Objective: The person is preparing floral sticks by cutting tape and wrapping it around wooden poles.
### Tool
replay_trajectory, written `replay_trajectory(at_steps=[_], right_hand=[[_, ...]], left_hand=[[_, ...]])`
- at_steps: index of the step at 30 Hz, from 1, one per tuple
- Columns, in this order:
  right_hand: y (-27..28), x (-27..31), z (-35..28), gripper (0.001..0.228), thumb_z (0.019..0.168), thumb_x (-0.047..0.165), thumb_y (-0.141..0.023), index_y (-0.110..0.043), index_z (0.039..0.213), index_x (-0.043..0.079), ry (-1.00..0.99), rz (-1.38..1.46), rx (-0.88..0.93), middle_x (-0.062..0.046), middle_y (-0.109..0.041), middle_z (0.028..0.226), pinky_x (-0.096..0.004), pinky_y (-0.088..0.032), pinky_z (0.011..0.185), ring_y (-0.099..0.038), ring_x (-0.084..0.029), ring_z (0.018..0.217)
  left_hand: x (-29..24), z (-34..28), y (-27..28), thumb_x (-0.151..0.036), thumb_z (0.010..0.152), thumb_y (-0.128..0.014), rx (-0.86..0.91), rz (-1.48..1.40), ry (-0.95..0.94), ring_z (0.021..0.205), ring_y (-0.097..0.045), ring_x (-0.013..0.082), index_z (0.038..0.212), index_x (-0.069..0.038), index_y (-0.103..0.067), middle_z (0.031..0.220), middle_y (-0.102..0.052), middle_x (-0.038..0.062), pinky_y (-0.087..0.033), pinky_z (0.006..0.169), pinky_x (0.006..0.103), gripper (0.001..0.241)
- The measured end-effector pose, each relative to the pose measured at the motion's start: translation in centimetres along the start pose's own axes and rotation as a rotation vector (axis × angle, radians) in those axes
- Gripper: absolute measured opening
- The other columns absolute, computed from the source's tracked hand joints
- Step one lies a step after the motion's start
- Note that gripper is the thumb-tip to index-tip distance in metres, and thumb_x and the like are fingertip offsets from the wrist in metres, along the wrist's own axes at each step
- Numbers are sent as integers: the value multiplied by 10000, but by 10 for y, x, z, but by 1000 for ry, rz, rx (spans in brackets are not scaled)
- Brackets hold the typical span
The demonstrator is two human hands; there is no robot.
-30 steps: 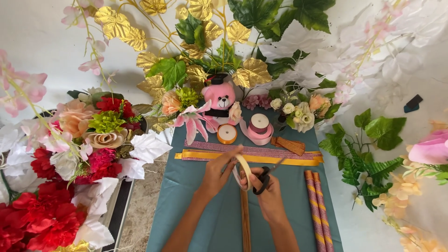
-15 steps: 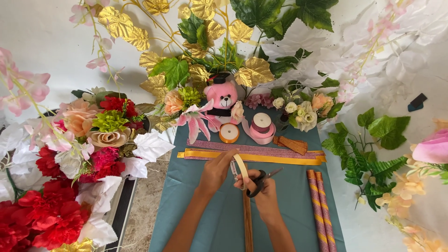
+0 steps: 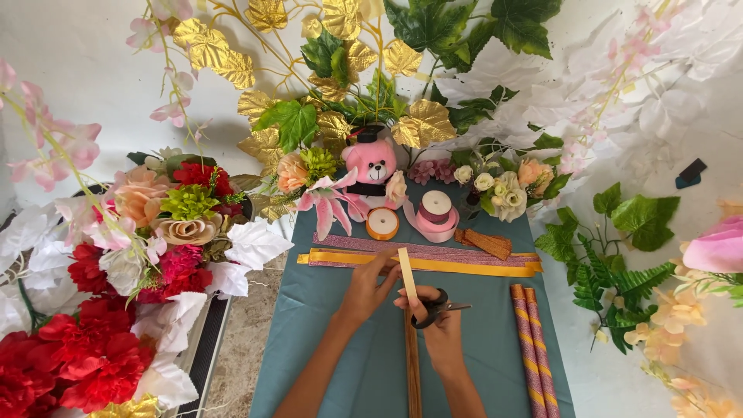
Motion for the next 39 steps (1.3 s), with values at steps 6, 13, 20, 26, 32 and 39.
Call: replay_trajectory(at_steps=[6, 13, 20, 26, 32, 39], right_hand=[[-1, -9, 2, 240, 986, 192, -654, -737, 1044, -26, -32, -46, -14, -83, -760, 897, -304, -539, 846, -723, -148, 866], [3, -12, -1, 253, 994, 208, -645, -750, 1017, -21, -57, -123, -54, -78, -756, 812, -284, -488, 775, -667, -126, 806], [6, -16, 1, 235, 989, 181, -638, -746, 1024, -25, -65, -68, -14, -87, -754, 826, -307, -517, 816, -689, -141, 821], [-7, -2, -1, 200, 988, 150, -639, -712, 1073, -16, 54, 50, 29, -85, -746, 974, -340, -543, 910, -709, -153, 902], [-6, -8, -4, 216, 1013, 162, -637, -719, 1088, -23, 53, 20, 20, -107, -758, 940, -320, -510, 890, -695, -147, 913], [1, -12, -4, 240, 1021, 169, -621, -736, 1072, -36, 42, 40, -30, -103, -740, 865, -324, -535, 854, -697, -158, 862]], left_hand=[[-12, 4, 10, -9, 935, -710, -63, -22, -41, 942, -791, 248, 1199, 0, -637, 1032, -751, 148, -636, 775, 334, 274], [-28, -2, 15, 28, 875, -748, -116, 271, -202, 890, -714, 319, 1169, -7, -663, 1021, -705, 142, -578, 749, 386, 309], [-41, -6, 12, 35, 869, -721, -145, 347, -369, 973, -719, 307, 1166, -9, -664, 1076, -693, 133, -589, 813, 381, 306], [-1, 2, -2, -19, 934, -713, 14, -104, 14, 961, -761, 237, 1284, -18, -586, 1052, -734, 123, -615, 829, 355, 373], [9, -4, -12, -31, 955, -701, 36, -109, 62, 948, -772, 236, 1338, -41, -518, 1022, -749, 125, -618, 827, 347, 425], [-2, -9, -6, 2, 942, -702, -124, 140, -113, 909, -762, 267, 1285, -29, -554, 1005, -723, 160, -604, 756, 359, 374]])
Point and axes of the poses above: each hand's wrist, its own z-axis towards the middle knuckle, its own y-axis out of the back of the hand, x = y × z, the point moved 7 cm from there along z, towards the middle knuckle
